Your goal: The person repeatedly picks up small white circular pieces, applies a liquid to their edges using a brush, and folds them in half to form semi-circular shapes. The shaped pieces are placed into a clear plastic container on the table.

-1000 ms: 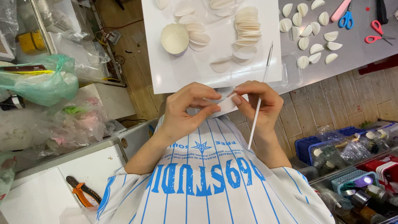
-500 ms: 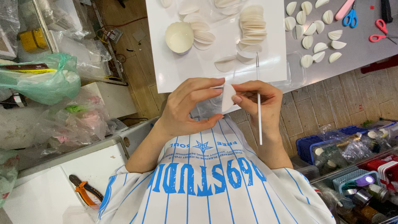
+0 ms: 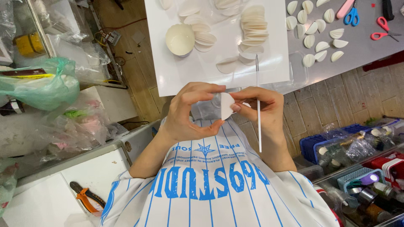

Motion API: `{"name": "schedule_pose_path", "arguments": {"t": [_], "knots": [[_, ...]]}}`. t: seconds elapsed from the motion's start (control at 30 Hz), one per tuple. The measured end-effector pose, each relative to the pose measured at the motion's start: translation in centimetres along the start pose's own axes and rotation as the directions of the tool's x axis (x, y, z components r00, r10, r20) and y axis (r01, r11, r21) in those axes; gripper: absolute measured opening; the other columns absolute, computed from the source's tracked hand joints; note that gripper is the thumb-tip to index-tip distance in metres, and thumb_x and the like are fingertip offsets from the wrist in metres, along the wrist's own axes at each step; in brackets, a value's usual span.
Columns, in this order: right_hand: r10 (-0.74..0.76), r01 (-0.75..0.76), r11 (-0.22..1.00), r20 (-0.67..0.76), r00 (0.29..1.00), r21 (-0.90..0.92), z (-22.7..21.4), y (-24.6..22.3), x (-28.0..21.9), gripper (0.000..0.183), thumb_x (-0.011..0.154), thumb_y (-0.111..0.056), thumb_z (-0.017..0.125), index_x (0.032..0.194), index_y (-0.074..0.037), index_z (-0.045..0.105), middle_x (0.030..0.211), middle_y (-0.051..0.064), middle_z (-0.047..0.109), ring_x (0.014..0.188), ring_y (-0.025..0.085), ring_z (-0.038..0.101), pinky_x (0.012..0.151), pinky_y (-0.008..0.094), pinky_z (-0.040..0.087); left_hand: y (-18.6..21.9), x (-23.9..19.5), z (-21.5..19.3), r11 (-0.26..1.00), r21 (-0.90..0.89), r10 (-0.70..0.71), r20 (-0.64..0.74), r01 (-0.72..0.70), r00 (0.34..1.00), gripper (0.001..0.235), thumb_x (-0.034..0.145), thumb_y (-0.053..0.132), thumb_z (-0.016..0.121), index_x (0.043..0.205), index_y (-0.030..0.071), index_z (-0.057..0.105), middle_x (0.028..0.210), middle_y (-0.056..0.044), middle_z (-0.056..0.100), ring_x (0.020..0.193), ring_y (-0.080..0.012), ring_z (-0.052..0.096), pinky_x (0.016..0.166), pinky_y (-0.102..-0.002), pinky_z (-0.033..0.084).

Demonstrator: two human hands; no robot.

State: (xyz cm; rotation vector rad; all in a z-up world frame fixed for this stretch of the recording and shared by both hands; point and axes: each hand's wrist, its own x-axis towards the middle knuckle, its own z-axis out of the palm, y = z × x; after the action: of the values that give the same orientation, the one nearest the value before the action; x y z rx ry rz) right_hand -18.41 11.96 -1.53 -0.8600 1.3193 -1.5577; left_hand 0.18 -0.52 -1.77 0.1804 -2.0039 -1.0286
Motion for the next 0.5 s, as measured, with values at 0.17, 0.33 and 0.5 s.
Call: {"name": "schedule_pose_path", "arguments": {"t": [0.17, 0.33, 0.5], "knots": [[-0.032, 0.030, 0.997, 0.036, 0.999, 0.074, -0.3, 0.1, 0.4, 0.024, 0.085, 0.001, 0.079, 0.108, 0.003, 0.075, 0.100, 0.012, 0.076, 0.095, 0.019, 0.072, 0.086, 0.030, 0.059, -0.2, -0.4, 0.1, 1.000, 0.008, -0.011, -0.038, 0.011, 0.999, 0.067, 0.077, 0.008, 0.090, 0.127, 0.013, 0.045, 0.131, -0.013, 0.067, 0.120, -0.0281, 0.067, 0.101, -0.037, 0.056], [-0.532, 0.551, 0.792, 0.145, 0.834, -0.263, -0.9, -0.6, 1.1, 0.031, 0.077, -0.009, 0.088, 0.102, -0.004, 0.072, 0.107, 0.011, 0.073, 0.103, 0.025, 0.071, 0.089, 0.034, 0.057, -0.4, -1.6, 0.5, 0.949, -0.271, -0.195, -0.094, 0.164, 0.976, 0.062, 0.080, 0.007, 0.085, 0.128, 0.011, 0.046, 0.134, -0.016, 0.066, 0.121, -0.0260, 0.066, 0.106, -0.037, 0.055], [-0.684, 0.788, 0.481, 0.398, 0.611, -0.385, -0.2, -0.4, 1.6, 0.030, 0.075, -0.014, 0.093, 0.098, -0.007, 0.074, 0.104, 0.008, 0.073, 0.101, 0.031, 0.069, 0.086, 0.038, 0.058, -1.0, -2.6, 1.3, 0.838, -0.439, -0.350, 0.019, 0.323, 0.936, 0.055, 0.081, 0.011, 0.082, 0.125, 0.008, 0.050, 0.135, -0.019, 0.066, 0.122, -0.0240, 0.064, 0.109, -0.037, 0.049]]}}
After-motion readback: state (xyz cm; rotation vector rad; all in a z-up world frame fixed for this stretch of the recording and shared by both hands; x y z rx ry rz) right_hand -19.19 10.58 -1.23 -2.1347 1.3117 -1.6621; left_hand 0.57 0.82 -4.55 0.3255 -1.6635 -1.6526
